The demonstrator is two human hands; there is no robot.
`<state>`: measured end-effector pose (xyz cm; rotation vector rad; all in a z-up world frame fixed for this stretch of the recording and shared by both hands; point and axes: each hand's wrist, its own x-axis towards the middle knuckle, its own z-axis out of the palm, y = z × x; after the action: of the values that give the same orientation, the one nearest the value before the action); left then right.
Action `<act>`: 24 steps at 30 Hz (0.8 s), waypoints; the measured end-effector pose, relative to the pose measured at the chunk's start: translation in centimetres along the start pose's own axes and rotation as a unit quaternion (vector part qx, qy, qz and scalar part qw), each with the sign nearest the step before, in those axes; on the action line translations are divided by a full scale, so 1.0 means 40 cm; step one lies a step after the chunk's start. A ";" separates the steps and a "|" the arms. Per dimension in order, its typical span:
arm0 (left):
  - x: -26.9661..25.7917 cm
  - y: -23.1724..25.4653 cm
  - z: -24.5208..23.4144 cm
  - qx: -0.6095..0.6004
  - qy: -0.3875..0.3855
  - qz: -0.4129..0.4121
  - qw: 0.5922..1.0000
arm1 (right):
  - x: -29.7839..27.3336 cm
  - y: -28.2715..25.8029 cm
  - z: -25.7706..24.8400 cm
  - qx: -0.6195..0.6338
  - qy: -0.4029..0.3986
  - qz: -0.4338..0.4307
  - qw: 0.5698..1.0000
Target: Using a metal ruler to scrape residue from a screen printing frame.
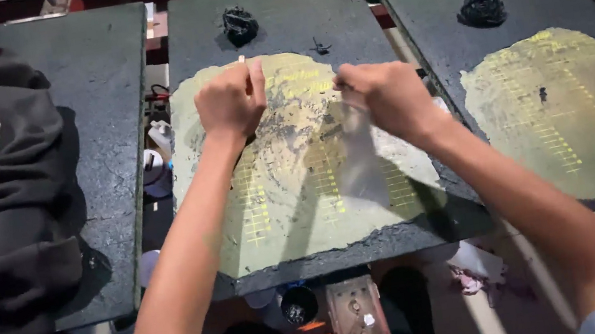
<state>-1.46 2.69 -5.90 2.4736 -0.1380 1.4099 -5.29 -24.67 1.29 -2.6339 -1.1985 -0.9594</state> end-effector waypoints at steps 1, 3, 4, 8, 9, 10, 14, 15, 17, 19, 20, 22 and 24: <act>0.000 0.000 0.000 -0.002 0.000 0.000 1.000 | -0.007 0.009 0.034 -0.001 -0.001 0.001 1.000; 0.000 -0.002 -0.004 -0.020 -0.031 -0.010 0.999 | -0.021 0.025 0.103 -0.045 -0.003 0.022 0.999; 0.003 0.003 -0.011 -0.020 -0.031 -0.009 0.999 | -0.029 0.033 0.130 -0.045 -0.002 0.023 0.999; 0.024 -0.001 -0.031 -0.029 -0.051 -0.012 0.998 | -0.029 0.095 0.227 -0.087 -0.034 0.035 0.995; 0.017 0.000 -0.033 -0.033 -0.071 -0.008 0.997 | -0.036 0.116 0.248 -0.067 -0.046 0.052 0.995; 0.003 0.006 -0.022 -0.038 -0.075 -0.008 0.996 | -0.032 0.104 0.211 -0.068 -0.050 0.055 0.995; 0.011 -0.002 0.000 -0.031 -0.069 -0.019 0.997 | 0.053 0.036 0.077 -0.008 -0.022 0.071 0.997; 0.005 -0.002 0.002 -0.040 -0.077 -0.030 0.996 | 0.070 0.010 0.045 0.023 -0.007 0.070 0.997; 0.013 -0.001 -0.012 -0.043 -0.084 -0.035 0.995 | 0.065 0.019 0.075 0.005 -0.012 0.070 0.997; 0.017 0.001 -0.023 -0.047 -0.091 -0.039 0.994 | 0.046 0.050 0.143 -0.014 -0.016 0.071 0.997; 0.018 0.002 -0.028 -0.045 -0.096 -0.039 0.994 | 0.030 0.077 0.195 -0.042 -0.031 0.053 0.997; 0.023 0.007 -0.034 -0.046 -0.103 -0.038 0.993 | 0.017 0.117 0.260 -0.070 -0.047 0.037 0.996; 0.024 0.008 -0.047 -0.039 -0.101 -0.030 0.994 | 0.032 0.133 0.287 -0.085 -0.030 0.053 0.995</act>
<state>-2.59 3.01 -4.11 2.5280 -0.1571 1.1066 4.88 -23.74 -6.25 -2.8437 -1.0172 -1.0131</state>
